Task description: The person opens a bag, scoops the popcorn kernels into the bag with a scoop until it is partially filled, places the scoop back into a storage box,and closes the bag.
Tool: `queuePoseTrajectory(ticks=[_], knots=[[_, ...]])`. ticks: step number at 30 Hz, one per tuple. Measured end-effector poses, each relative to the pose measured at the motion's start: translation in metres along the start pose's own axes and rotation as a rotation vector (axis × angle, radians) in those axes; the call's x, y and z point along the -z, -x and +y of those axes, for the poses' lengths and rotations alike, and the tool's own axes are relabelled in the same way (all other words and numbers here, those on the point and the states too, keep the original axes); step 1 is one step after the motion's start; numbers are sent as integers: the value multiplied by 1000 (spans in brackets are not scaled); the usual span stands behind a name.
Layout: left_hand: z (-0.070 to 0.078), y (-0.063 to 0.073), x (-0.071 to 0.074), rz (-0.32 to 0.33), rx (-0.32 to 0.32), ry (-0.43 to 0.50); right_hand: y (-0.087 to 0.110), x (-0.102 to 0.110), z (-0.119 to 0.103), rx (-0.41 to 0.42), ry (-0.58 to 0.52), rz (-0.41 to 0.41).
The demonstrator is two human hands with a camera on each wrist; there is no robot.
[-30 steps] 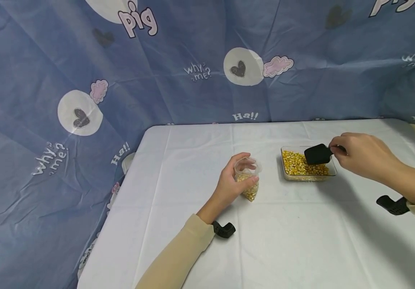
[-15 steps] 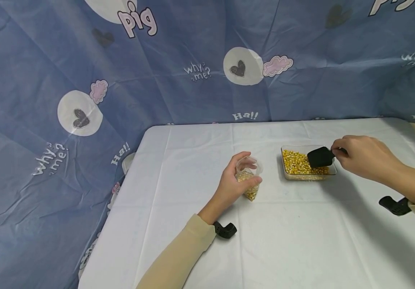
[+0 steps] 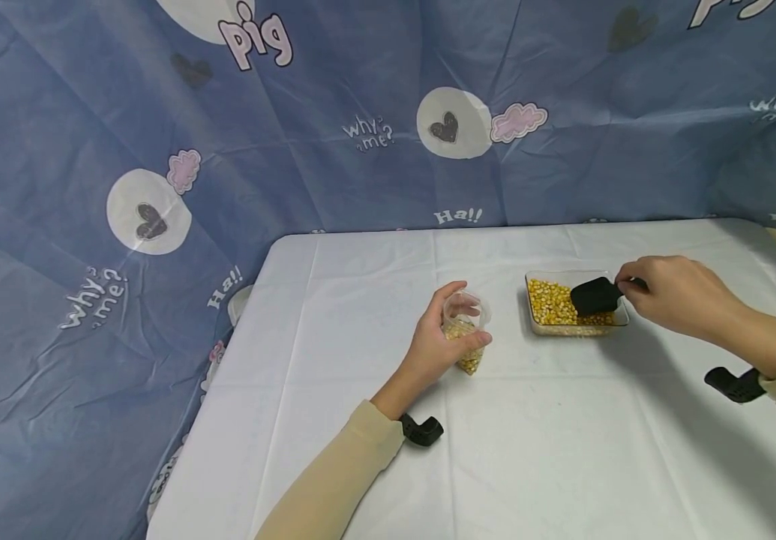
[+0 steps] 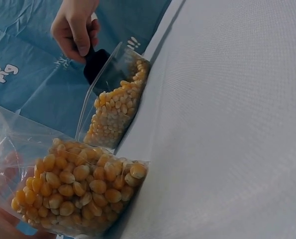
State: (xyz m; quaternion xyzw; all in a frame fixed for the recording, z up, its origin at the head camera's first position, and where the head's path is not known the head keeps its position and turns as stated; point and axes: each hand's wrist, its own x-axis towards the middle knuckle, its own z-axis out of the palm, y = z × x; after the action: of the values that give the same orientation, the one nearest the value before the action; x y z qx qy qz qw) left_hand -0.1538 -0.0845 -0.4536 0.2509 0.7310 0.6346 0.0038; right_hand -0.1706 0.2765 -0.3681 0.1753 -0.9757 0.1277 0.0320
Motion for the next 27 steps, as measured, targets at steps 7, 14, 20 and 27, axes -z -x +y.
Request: queuePoseTrajectory(ticks=[7,14,20,27], knots=[[1,0,0,-3,13,9,-1,-4,0,-7,-40,-19],[2,0,1,-19,24,49,-2,-5,2,-27,-105,-42],[3,0,0,-21,16,60,-2,-7,3,-59,-159,-83],[2,0,0,-22,4,46,-6,-9,5,-82,-207,-120]])
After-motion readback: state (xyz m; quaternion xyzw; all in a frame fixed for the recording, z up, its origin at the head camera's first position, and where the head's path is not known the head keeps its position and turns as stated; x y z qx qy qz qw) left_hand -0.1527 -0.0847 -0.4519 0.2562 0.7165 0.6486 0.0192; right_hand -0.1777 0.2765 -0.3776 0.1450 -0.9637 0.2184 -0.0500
